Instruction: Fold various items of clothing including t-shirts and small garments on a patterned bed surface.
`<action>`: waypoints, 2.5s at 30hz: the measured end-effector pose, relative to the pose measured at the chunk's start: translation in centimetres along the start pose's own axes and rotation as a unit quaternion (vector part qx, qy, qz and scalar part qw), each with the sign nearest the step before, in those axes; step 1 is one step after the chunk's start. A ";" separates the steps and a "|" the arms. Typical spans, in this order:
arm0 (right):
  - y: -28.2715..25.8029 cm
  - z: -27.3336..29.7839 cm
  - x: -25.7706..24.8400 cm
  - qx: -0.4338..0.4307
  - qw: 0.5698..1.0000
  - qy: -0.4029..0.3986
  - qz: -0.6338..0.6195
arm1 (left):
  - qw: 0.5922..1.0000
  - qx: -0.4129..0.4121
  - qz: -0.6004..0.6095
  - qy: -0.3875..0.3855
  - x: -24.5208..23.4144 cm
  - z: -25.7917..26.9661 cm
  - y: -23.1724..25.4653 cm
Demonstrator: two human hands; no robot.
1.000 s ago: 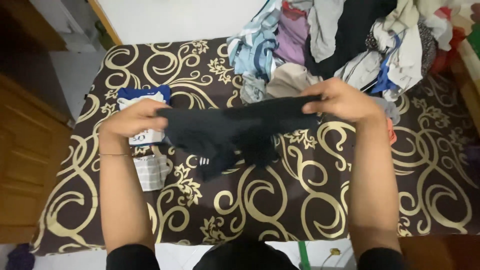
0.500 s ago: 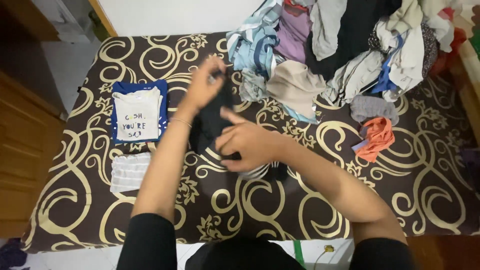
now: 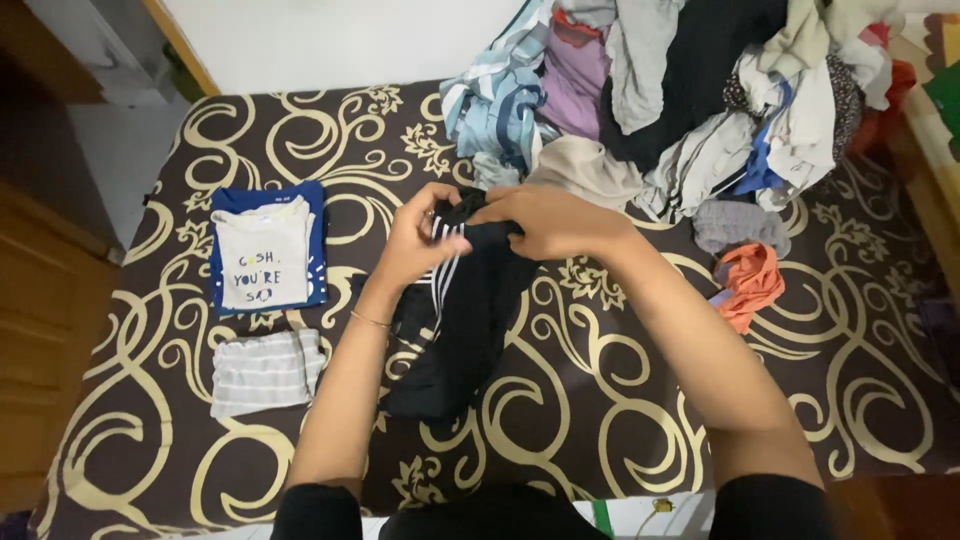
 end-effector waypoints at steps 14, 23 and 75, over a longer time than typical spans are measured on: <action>4.5 -2.4 -4.5 0.091 0.965 0.149 0.197 | 0.967 0.044 -0.252 -0.016 -5.6 -8.4 4.6; -4.0 1.6 -10.4 0.070 0.797 0.386 0.459 | 0.929 0.263 -0.252 -0.068 -2.0 -7.1 16.1; 12.8 -0.7 4.0 0.200 0.721 0.235 -0.620 | 0.976 -0.208 0.009 0.065 -9.1 -3.4 -2.3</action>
Point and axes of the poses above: each hand's wrist, its own z-axis away from the middle knuckle, its own x-axis out of the palm, y = z × x, the point moved 9 cm from there along -z, towards the middle knuckle, and after that the axes turned 10 degrees about z, right-handed, at the moved point
